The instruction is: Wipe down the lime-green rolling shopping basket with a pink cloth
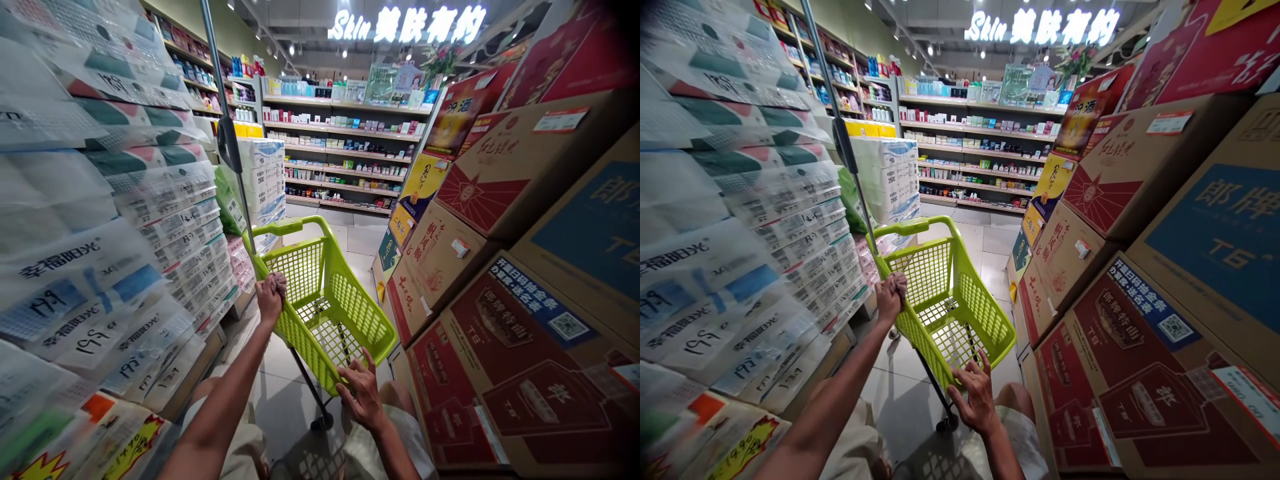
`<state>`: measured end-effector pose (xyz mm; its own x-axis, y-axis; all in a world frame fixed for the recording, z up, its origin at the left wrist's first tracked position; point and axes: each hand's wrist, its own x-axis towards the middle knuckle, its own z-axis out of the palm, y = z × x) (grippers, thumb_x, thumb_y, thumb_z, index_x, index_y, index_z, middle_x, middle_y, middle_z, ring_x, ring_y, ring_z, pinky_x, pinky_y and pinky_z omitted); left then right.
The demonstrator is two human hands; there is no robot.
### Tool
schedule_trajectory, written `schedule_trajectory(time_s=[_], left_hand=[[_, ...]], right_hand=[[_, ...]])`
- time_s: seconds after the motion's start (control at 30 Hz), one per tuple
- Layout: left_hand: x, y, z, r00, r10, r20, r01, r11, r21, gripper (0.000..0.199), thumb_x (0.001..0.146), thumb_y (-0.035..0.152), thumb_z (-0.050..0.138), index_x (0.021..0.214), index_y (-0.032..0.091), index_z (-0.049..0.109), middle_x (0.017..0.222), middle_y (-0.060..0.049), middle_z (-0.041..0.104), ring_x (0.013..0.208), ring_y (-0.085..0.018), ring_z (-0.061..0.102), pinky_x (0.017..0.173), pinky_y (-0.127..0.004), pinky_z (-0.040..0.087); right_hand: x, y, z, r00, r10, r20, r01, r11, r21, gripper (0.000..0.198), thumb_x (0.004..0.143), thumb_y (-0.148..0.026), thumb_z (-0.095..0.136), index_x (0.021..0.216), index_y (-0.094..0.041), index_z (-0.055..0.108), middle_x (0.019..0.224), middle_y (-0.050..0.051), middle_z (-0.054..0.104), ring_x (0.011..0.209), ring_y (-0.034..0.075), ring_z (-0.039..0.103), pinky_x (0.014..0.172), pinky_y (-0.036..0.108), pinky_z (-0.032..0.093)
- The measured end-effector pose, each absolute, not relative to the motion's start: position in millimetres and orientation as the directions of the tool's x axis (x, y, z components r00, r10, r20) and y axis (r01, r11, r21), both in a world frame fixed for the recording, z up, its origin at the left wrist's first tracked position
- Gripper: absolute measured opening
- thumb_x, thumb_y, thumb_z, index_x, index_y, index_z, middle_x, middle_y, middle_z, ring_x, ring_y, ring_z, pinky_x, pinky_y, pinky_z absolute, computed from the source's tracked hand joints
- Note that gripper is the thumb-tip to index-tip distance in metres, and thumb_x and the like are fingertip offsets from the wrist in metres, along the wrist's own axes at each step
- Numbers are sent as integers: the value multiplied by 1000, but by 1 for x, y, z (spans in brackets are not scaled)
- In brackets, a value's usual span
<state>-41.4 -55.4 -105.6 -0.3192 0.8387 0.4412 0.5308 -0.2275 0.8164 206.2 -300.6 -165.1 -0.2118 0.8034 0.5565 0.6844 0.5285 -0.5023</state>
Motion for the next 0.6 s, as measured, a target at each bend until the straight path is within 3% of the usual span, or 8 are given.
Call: schedule_trajectory(time_s=[0.13, 0.3, 0.43, 0.5, 0.6], left_hand=[[-44, -42, -91, -369, 789, 491, 591, -209, 779, 28, 87, 6, 51, 104, 18, 69, 101, -8, 48, 93, -23, 58, 99, -43, 52], [-26, -108, -151, -222, 830, 512, 514, -347, 784, 29, 84, 5, 51, 104, 21, 66, 101, -6, 53, 92, -20, 61, 94, -38, 55], [-49, -88, -137, -465, 771, 436, 442, -224, 869, 22, 82, 4, 51, 91, 21, 61, 97, -5, 52, 91, -20, 60, 98, -42, 54], [-67, -56, -110, -584, 686, 434, 424, -199, 884, 26, 81, 3, 51, 96, 21, 62, 100, -6, 52, 100, -23, 59, 105, -46, 51], [-77, -30, -89, -603, 650, 463, 445, -208, 871, 33, 80, 4, 52, 106, 20, 64, 106, -8, 53, 110, -25, 59, 111, -43, 47]], right_hand=[[205, -301, -169, -163, 756, 634, 671, 557, -490, 37, 98, -31, 60, 135, -31, 65, 85, -3, 77, 82, 21, 70, 130, 61, 17], [207, -303, -175, -165, 749, 642, 661, 567, -492, 39, 99, -29, 59, 138, -33, 64, 95, -1, 81, 87, 23, 73, 129, 64, 20], [215, -305, -170, -189, 789, 584, 661, 542, -519, 37, 100, -30, 57, 135, -34, 67, 90, -1, 80, 81, 24, 72, 129, 67, 20], [219, -306, -168, -190, 794, 578, 658, 540, -526, 36, 100, -30, 57, 133, -35, 69, 83, -2, 78, 78, 23, 71, 129, 67, 19], [221, -307, -168, -169, 784, 598, 647, 546, -533, 36, 100, -30, 57, 133, -36, 69, 79, -4, 77, 79, 22, 71, 130, 66, 17]])
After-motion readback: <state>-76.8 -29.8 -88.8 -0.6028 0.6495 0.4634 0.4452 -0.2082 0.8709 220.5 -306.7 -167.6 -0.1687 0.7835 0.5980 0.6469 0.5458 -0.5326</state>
